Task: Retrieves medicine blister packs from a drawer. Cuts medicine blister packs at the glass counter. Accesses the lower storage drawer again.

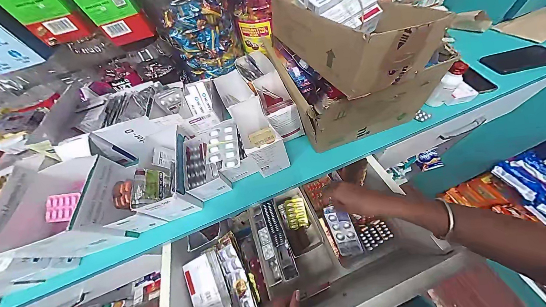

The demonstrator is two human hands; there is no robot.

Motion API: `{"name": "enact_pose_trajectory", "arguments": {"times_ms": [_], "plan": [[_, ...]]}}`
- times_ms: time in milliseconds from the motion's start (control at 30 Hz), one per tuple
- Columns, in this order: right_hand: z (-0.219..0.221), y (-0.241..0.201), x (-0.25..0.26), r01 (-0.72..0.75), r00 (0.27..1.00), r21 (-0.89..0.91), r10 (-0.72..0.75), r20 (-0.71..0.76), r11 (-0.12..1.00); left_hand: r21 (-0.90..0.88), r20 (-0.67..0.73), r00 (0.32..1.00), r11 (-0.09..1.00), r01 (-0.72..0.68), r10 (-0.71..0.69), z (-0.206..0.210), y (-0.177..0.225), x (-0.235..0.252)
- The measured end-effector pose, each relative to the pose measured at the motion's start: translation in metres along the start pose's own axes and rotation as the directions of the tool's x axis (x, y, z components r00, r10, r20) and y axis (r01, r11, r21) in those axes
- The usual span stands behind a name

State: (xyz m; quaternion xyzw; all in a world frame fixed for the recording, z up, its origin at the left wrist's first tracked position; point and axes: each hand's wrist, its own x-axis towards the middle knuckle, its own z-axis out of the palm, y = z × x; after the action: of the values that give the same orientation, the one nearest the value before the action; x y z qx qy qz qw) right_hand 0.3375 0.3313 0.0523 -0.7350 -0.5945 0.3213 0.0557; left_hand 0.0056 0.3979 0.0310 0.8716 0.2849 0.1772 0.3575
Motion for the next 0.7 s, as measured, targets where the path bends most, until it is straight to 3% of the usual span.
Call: {"name": "enact_pose_trajectory", "arguments": {"times_ms": [100,200,333,400,500,600,700], "plan": [[-0.015,0.014,-0.018,0.029,0.999,0.211,-0.034,0.018,0.977,0.001,-0.019,1.000,1.000,0.003,-0.003,0.002,-0.002,-0.003],[-0.030,0.011,-0.042,-0.012,0.998,0.341,0.035,-0.061,0.940,-0.041,-0.040,0.999,0.999,-0.003,0.002,0.001,-0.004,-0.002],[-0.015,0.007,-0.040,0.033,0.986,0.208,0.003,-0.168,0.978,-0.080,-0.008,1.000,0.997,0.001,-0.001,0.000,-0.003,-0.001],[0.002,0.005,-0.025,0.054,0.994,0.102,-0.043,-0.099,0.993,-0.070,0.029,1.000,0.998,0.000,0.002,-0.001,-0.002,0.003],[0.025,-0.004,-0.002,-0.011,0.997,-0.070,0.016,0.076,0.998,-0.086,0.088,0.996,0.996,-0.010,0.017,-0.002,-0.001,0.006],[0.018,-0.015,-0.005,-0.052,0.990,-0.082,0.062,0.128,0.995,-0.119,0.133,0.990,0.992,-0.036,0.051,-0.008,0.002,0.017],[-0.001,-0.010,-0.029,0.033,0.989,-0.006,-0.032,0.147,0.999,-0.078,0.152,0.973,0.984,-0.161,0.171,-0.008,0.005,0.041]]}}
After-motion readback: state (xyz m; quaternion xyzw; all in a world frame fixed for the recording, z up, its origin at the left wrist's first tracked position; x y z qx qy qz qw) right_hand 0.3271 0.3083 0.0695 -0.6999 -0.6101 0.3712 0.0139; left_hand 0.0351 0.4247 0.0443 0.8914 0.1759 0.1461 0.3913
